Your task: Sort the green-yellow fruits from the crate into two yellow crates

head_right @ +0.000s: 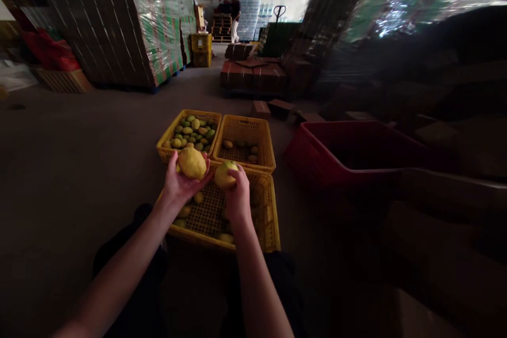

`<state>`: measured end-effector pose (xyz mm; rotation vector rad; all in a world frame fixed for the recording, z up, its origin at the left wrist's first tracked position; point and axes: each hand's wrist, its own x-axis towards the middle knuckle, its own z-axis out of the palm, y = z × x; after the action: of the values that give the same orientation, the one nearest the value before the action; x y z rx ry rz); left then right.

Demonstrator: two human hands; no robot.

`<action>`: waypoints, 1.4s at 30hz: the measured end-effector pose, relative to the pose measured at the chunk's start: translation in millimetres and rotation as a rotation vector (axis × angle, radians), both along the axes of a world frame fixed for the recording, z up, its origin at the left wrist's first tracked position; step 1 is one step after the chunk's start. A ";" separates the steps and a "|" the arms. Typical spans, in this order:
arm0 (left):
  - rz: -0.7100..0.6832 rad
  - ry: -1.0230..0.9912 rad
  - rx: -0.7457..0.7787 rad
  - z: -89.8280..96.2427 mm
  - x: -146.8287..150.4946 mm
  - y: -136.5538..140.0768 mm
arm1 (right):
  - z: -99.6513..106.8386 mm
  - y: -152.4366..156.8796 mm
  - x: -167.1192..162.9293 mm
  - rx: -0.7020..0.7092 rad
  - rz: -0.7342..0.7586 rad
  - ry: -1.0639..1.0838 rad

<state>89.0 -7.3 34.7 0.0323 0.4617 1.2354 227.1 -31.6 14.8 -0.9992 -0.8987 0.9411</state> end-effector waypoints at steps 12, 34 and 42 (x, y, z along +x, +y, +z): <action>0.250 0.525 0.222 -11.3 18.3 -2.8 | 2.9 4.6 -29.4 -0.055 -0.076 0.112; 0.257 0.735 0.516 0.0 12.1 -21.1 | 15.9 -13.7 -25.4 0.135 -0.134 -0.138; 0.196 0.672 0.484 -1.2 8.3 -15.4 | 17.3 -13.3 -26.5 0.091 -0.102 -0.095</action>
<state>97.3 -22.7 33.5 0.8506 0.7434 1.4968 200.6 -44.8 32.2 -1.0092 -0.9529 0.7657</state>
